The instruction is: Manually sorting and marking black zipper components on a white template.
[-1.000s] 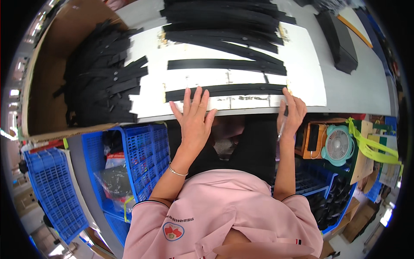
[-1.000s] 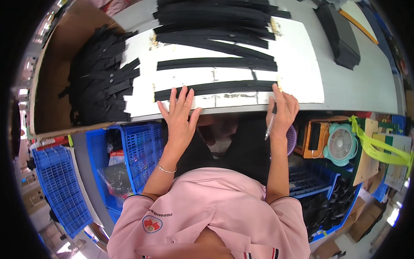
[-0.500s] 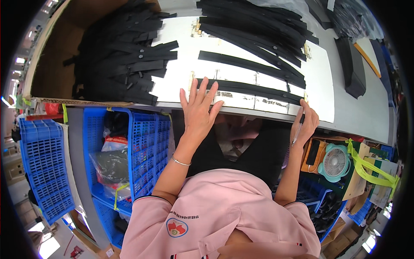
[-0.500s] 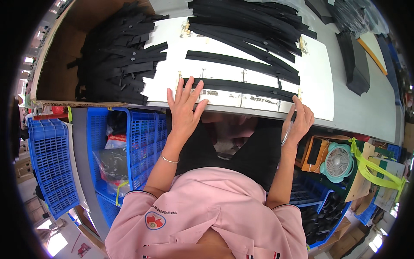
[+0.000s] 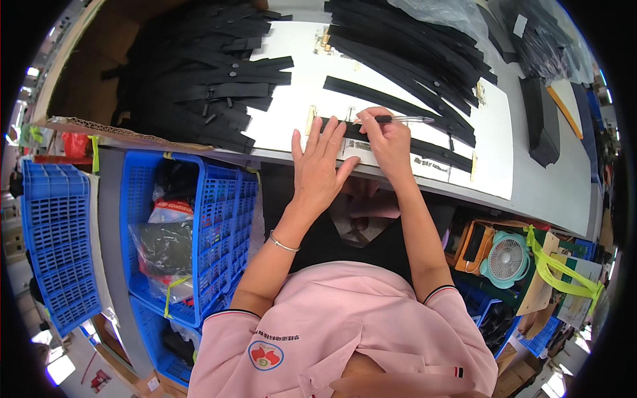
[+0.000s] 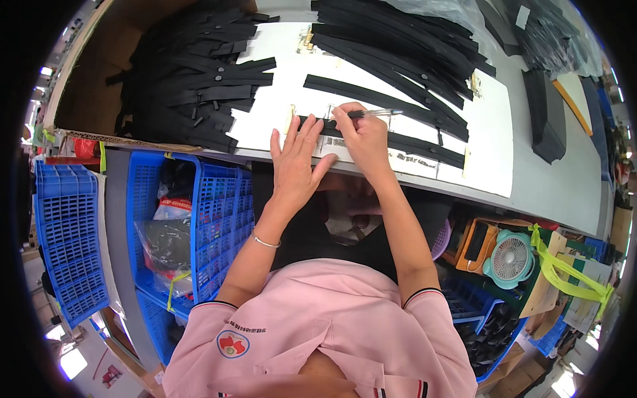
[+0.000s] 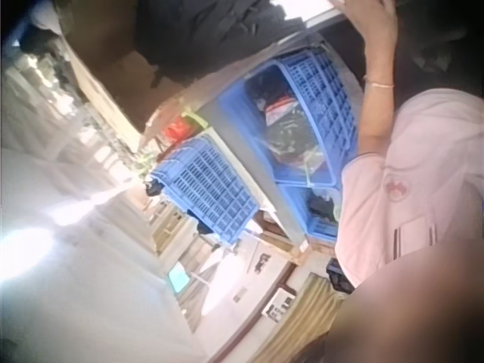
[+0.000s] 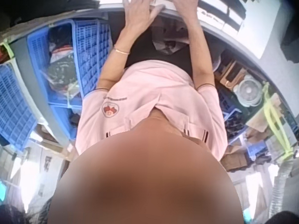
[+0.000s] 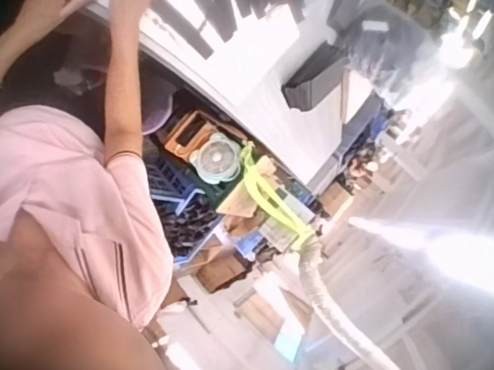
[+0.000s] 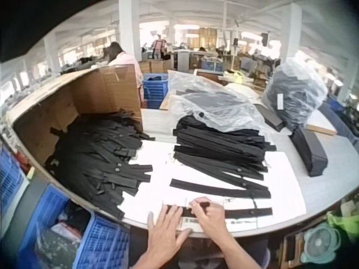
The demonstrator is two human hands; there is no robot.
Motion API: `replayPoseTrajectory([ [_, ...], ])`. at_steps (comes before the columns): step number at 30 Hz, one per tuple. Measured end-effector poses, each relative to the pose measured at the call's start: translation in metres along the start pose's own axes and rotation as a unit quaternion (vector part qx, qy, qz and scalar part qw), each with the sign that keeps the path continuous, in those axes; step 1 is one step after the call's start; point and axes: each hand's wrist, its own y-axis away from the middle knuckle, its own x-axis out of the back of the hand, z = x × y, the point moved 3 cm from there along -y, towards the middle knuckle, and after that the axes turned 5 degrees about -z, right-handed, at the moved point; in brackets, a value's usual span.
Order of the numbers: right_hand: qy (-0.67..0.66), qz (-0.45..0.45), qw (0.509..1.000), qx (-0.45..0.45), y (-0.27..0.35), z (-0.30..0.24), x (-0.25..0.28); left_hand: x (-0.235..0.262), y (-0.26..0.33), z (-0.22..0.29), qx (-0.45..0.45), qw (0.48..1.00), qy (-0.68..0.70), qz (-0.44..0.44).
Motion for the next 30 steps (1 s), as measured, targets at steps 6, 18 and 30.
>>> replayPoseTrajectory([
  [6, 0.051, 0.004, 0.998, 0.041, -0.0020, 0.0032, -0.0036, -0.0007, 0.0008, -0.0012, 0.002, 1.000, 0.005, 0.003],
  [18, 0.116, -0.004, 0.988, 0.100, -0.0020, 0.0008, -0.0073, -0.0015, -0.0002, -0.0003, -0.006, 1.000, -0.013, 0.004],
  [30, 0.051, -0.072, 0.995, 0.043, 0.0003, 0.0030, -0.0051, -0.0009, -0.0013, -0.0001, 0.000, 1.000, -0.028, -0.003],
])
